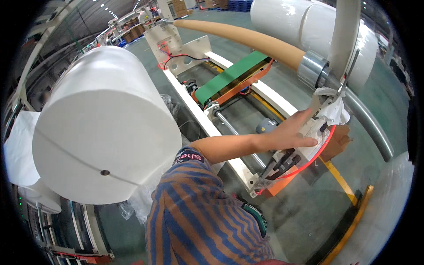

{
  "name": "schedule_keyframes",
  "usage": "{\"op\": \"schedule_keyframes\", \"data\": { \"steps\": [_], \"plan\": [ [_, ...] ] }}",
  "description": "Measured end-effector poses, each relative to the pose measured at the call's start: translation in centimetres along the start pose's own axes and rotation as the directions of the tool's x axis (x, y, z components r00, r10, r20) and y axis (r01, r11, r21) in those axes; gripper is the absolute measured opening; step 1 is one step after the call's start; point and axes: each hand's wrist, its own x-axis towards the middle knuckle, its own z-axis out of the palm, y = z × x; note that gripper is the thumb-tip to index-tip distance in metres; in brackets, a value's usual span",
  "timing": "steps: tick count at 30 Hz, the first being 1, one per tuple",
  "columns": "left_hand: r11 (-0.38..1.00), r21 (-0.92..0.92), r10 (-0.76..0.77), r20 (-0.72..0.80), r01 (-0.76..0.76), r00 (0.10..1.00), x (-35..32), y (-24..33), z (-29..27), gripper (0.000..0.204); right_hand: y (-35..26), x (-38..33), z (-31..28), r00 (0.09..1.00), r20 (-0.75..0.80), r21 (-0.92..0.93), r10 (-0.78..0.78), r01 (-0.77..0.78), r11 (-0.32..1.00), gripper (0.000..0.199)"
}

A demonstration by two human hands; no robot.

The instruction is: The person prepares a large paper roll machine by removing a cardboard tube, attaching a metal component to a metal bar with a tool, and then unwrapping and feeding the edge of a new paper roll into the system.

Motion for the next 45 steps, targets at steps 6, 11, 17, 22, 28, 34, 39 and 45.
{"op": "schedule_keyframes", "data": {
  "steps": [6, 11, 17, 22, 28, 34, 39, 45],
  "plan": [
    [0.999, -0.041, 0.001, -0.009, -0.001, 1.0, 0.5, 0.3, 0.4, 0.077, 7.0, 13.1, 12.6, 0.98, -0.191, -0.007, -0.059, 0.059, 0.998, 0.04],
    [1.0, 0.012, -0.003, 0.017, 0.002, 1.0, 0.0, 1.3, 0.3, 0.076, 12.2, 21.6, 21.2, 0.967, -0.217, -0.155, -0.13, 0.098, 0.983, 0.038],
    [0.983, -0.115, -0.149, -0.025, 0.145, 0.989, -0.9, 0.6, 0.3, 0.078, 14.8, 24.7, 27.8, 1.0, -0.002, 0.173, -0.008, 0.008, 0.985, 0.044],
    [0.947, 0.298, -0.107, -0.067, 0.122, 0.992, -1.1, 0.7, -0.4, 0.082, 17.5, 26.0, 30.3, 0.993, 0.083, 0.67, -0.085, 0.007, 0.743, 0.085],
    [0.692, 0.252, -0.563, -0.397, 0.676, 0.725, -2.6, 2.6, -0.1, 0.06, 17.7, 25.5, 32.4, 0.984, 0.124, 0.925, -0.131, -0.066, 0.375, 0.091],
    [0.54, 0.344, -0.51, -0.593, 0.768, 0.623, -2.1, 2.8, 0.2, 0.055, 16.5, 25.6, 35.7, 0.979, -0.073, 0.976, -0.188, 0.031, -0.217, 0.088],
    [0.498, 0.333, -0.546, -0.597, 0.801, 0.588, -0.5, 4.1, 1.4, 0.06, 12.0, 25.6, 34.4, 0.902, 0.311, 0.779, 0.298, -0.063, -0.623, 0.05],
    [0.385, 0.612, -0.352, -0.594, 0.69, 0.723, -0.1, 0.8, -1.6, 0.07, 10.5, 27.1, 34.5, 0.923, 0.193, 0.709, 0.333, 0.103, -0.697, 0.041]
  ]
}}
